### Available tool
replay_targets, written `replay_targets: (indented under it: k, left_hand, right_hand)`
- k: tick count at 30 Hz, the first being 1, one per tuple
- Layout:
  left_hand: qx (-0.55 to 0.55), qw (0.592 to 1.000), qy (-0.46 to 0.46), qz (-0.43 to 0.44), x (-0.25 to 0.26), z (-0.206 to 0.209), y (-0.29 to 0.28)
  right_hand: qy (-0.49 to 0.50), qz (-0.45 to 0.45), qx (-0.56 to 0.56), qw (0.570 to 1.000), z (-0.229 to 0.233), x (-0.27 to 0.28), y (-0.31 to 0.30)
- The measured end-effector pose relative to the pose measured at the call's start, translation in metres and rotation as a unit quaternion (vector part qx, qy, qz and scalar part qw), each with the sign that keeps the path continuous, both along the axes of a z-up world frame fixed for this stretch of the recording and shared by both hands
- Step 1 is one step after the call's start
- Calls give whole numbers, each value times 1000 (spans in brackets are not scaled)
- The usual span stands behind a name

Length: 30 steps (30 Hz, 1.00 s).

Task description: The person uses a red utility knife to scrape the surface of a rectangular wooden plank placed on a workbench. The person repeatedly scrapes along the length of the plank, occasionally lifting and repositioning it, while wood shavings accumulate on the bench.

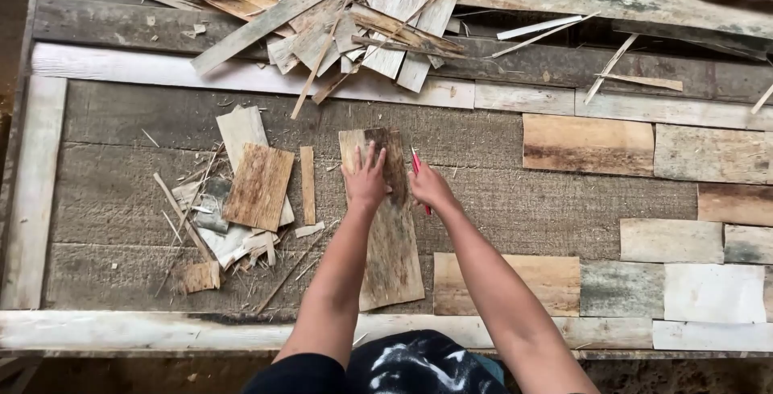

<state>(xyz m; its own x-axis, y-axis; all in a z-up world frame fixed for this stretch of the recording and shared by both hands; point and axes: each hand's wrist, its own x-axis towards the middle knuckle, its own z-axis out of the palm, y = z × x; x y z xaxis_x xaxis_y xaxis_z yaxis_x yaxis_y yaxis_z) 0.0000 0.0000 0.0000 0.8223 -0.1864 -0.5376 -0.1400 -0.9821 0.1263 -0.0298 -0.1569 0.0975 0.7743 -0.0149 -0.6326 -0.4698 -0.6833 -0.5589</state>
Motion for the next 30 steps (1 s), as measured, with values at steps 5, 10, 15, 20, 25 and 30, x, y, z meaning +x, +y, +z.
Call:
replay_targets:
  k: [5, 10, 15, 20, 25, 30]
  left_hand:
    - [-16, 1000, 1, 15, -3, 15, 4]
    - [-33, 999, -17, 25, -1, -1, 4]
    - [-52, 998, -15, 36, -4, -2, 5]
    - [-55, 998, -11, 41, -6, -6, 3]
    - [-69, 996, -16, 49, -7, -7, 4]
    - [-74, 995, -21, 55, -8, -13, 3]
  right_hand:
    - [16, 23, -95, 995, 1, 39, 29]
    - [-5, -3, -95, 995, -34, 61, 46]
    - [-9, 4, -110, 994, 21, 62, 62]
    - [-4, 6, -118, 993, 9, 61, 61]
    - [21, 11, -124, 992, -5, 66, 62]
    - [72, -1, -122, 990, 52, 66, 77]
